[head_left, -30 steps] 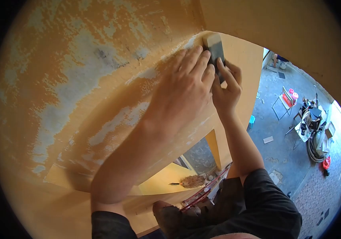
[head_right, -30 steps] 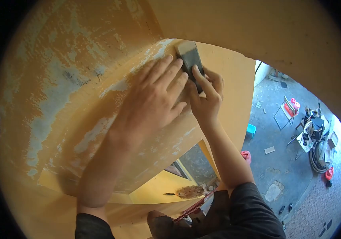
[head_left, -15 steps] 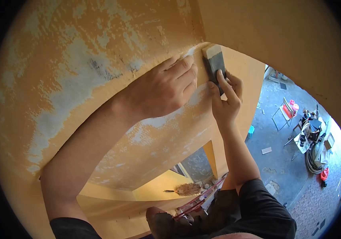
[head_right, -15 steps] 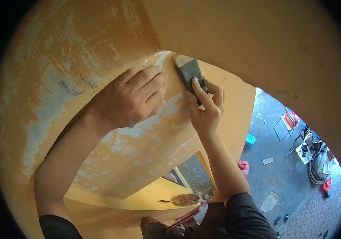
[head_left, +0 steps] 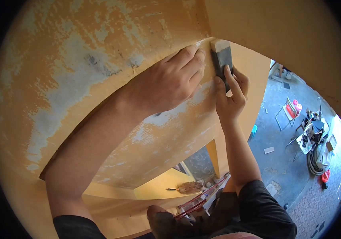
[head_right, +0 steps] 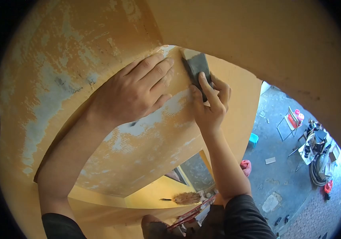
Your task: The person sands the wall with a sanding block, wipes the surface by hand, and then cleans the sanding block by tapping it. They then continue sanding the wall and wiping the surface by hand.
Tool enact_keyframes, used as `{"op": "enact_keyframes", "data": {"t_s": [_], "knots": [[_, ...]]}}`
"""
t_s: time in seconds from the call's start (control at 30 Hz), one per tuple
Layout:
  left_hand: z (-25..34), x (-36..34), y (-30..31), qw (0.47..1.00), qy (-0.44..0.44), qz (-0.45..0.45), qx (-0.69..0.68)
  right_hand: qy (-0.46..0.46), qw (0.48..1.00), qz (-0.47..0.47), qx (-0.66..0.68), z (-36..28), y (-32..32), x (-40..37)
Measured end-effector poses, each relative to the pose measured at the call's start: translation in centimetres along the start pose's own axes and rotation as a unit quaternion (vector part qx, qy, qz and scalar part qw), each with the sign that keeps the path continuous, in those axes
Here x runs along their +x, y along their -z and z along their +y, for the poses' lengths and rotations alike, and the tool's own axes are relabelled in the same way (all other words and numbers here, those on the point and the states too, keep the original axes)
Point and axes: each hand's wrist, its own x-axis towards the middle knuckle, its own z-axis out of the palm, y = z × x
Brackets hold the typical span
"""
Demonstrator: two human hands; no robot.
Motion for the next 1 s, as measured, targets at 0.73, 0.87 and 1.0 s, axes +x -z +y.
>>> {"op": "enact_keyframes", "data": {"t_s": [0.73,0.87,1.0], "knots": [[0.4,0.2,-1.7,0.994,0.012,0.064,-0.090,-0.004,0.999,-0.029,-0.035,-1.4,0.5,1.6],[0.5,0.0,-1.2,0.993,0.017,0.057,-0.106,-0.050,0.994,-0.071,-0.061,-0.5,5.0,-2.4],[0.7,-0.7,-1.0,0.981,0.024,0.115,-0.152,-0.157,0.973,-0.120,-0.121,0.7,11.4,-8.6]]}}
